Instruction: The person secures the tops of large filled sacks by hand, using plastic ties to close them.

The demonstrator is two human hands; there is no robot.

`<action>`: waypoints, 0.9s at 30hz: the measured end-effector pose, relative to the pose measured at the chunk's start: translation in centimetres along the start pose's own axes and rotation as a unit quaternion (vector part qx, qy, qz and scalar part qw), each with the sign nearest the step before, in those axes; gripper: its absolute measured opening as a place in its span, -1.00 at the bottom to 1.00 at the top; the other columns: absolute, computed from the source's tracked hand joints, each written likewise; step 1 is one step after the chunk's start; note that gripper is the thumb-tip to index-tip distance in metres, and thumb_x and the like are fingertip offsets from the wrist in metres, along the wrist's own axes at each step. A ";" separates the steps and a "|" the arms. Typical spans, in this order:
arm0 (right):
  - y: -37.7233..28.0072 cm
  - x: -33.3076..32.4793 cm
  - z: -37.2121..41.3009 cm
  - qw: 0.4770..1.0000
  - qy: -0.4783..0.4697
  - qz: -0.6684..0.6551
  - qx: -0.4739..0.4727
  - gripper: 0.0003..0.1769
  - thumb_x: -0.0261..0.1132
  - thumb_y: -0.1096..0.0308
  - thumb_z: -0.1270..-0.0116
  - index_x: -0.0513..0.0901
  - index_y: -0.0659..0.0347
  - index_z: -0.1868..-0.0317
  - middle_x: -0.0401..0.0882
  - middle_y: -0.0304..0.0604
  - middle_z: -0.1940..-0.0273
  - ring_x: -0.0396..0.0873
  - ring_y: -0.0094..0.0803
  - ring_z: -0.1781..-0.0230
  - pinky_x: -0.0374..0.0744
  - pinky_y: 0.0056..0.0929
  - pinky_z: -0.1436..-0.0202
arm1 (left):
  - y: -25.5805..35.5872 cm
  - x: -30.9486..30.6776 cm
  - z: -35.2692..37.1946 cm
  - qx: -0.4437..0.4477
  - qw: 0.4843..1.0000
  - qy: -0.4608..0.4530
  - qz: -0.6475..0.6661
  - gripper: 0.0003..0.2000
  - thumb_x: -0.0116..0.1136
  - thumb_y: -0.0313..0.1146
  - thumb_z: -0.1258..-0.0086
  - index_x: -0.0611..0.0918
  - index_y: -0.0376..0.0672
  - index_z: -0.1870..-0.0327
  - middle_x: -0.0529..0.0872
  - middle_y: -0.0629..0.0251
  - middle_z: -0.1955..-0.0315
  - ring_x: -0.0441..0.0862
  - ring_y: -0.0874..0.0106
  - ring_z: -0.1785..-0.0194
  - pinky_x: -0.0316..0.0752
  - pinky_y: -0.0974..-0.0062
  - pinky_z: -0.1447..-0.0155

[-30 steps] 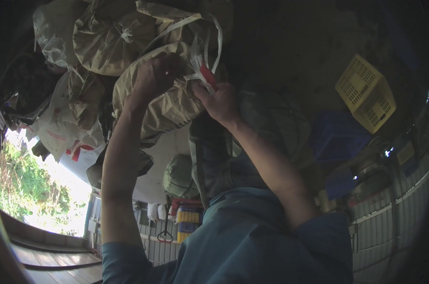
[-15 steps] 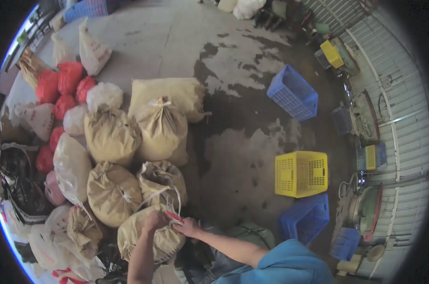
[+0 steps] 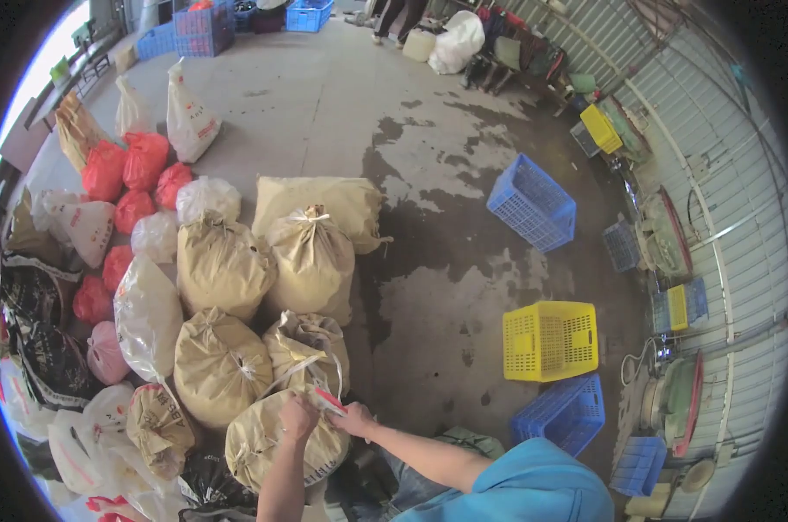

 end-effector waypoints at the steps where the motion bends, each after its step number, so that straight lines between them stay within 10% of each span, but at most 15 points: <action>1: -0.1 -0.1 0.3 1.000 0.003 -0.029 0.002 -0.45 0.41 -0.27 -0.18 0.55 0.07 0.50 0.52 -0.25 0.49 0.51 -0.44 0.45 0.38 -0.34 0.37 | 0.3 -0.6 0.1 -0.001 1.000 -0.002 -0.009 -0.75 -0.06 -0.30 -0.38 0.64 -0.18 0.10 0.58 0.09 0.09 0.72 0.00 0.11 0.61 0.10 0.08; 6: 0.0 -0.1 0.1 0.998 -0.001 -0.068 0.016 -0.47 0.46 -0.22 -0.13 0.70 0.14 0.30 0.63 -0.22 0.35 0.60 -0.43 0.28 0.43 -0.40 0.24 | 1.1 -1.3 0.6 0.002 0.998 0.025 -0.051 -0.78 -0.05 -0.37 -0.44 0.61 -0.22 0.04 0.55 0.12 0.05 0.71 0.06 0.14 0.61 0.15 0.11; 15: 0.3 0.5 -1.1 0.991 -0.009 -0.127 0.033 -0.74 0.45 0.03 -0.07 0.66 -0.02 0.57 0.52 -0.39 0.60 0.28 -0.61 0.65 0.22 -0.55 0.58 | -2.6 3.4 0.4 -0.024 0.961 0.221 0.165 -0.84 0.06 -0.29 -0.30 0.54 -0.13 0.20 0.65 0.03 0.31 0.64 -0.04 0.24 0.51 0.06 0.19; 27: -1.3 0.4 0.4 0.997 -0.016 -0.077 0.003 -0.61 0.38 -0.10 -0.23 0.66 0.00 0.54 0.68 -0.33 0.49 0.61 -0.50 0.40 0.46 -0.45 0.17 | -3.0 2.6 -1.5 0.111 0.991 0.056 0.058 -0.81 0.06 -0.27 -0.28 0.66 -0.17 0.30 0.67 0.01 0.35 0.69 -0.04 0.34 0.58 0.09 0.29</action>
Point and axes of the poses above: each hand's wrist, its own z-axis away from the middle knuckle, its own x-axis out of the palm, y = z × x, the point moved 2 cm from there along -z, towards the middle knuckle
